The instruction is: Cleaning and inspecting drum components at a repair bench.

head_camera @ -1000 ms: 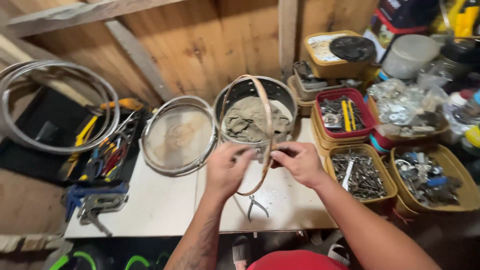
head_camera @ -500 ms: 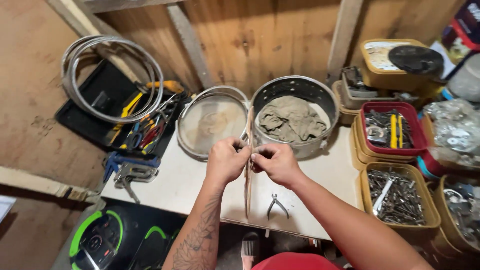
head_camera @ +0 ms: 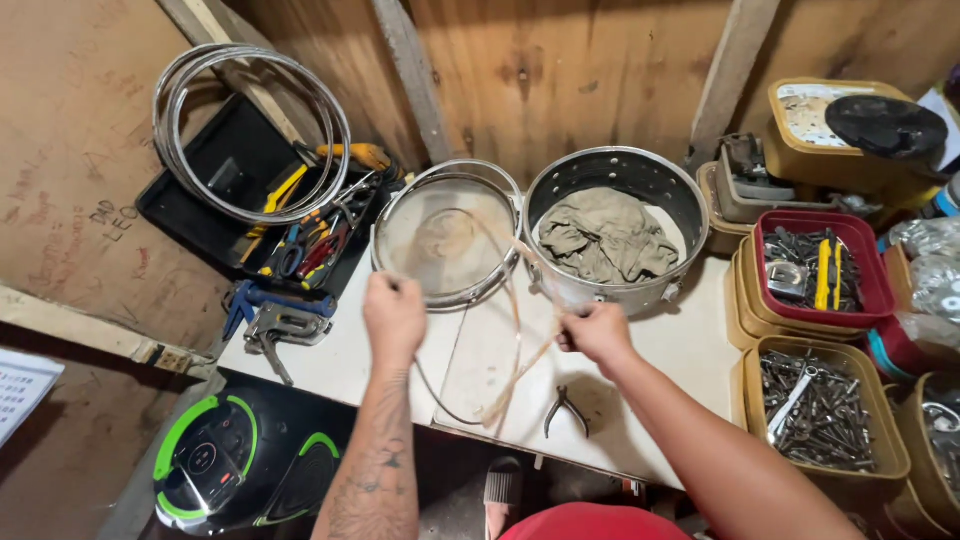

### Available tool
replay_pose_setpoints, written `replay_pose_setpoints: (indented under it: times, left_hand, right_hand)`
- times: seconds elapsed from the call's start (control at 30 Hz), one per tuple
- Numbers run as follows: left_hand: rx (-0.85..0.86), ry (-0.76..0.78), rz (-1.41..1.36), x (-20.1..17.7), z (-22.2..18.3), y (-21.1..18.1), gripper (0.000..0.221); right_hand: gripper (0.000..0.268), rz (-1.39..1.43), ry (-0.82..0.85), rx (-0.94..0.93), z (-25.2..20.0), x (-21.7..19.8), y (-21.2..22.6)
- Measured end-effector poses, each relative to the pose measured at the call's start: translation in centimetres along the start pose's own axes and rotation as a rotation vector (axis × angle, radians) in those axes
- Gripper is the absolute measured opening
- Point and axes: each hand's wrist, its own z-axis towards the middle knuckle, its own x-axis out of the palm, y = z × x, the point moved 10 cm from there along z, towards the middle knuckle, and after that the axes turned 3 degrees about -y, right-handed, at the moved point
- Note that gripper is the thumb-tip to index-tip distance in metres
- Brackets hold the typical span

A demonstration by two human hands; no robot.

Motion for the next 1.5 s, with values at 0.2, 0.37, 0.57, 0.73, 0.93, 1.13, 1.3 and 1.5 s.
replay_pose_setpoints:
  times: [0.2, 0.37, 0.57, 0.73, 0.93, 1.13, 1.3, 1.5]
  left_hand:
    - [0.164, -0.117, -0.02, -5.6, 3.3, -0.9, 0.024]
    - [0.182, -0.055, -0.091, -8.1, 4.9, 1.2, 0.014]
    - [0.126, 0.031, -0.366, -13.0, 5.5, 0.7, 0.011]
    - [0.012, 0.042, -0.426, -18.2, 5.5, 0.8, 0.008]
    - [0.028, -0.066, -0.483, -23.2, 5.0, 1.8, 0.008]
    - [0.032, -0.191, -0.528, -26.1, 2.7, 2.6, 0.004]
    - [0.013, -0.295, -0.534, -28.7, 0.6, 3.7, 0.01]
    - [0.008, -0.276, -0.462, -30.9, -2.6, 3.2, 0.008]
  right_hand:
    - [0.017, -0.304, -0.189, -0.145, 2.0, -7.2, 1.4]
    - [0.016, -0.664, -0.279, -0.148, 1.1, -11.8, 3.0]
    - [0.022, -0.796, -0.446, -0.3, 3.0, -17.6, 3.3]
    - [0.024, -0.59, -0.354, 0.168, 0.7, -20.1, 2.9]
    - [0.023, -0.656, -0.336, -0.129, 1.2, -19.5, 5.6]
    - [0.024, -0.853, -0.097, -0.315, -0.6, -12.2, 13.9]
    - [0.015, -0.563, -0.015, -0.35, 0.5, -6.1, 19.8]
    - [0.016, -0.414, -0.048, -0.306, 5.2, 0.3, 20.2]
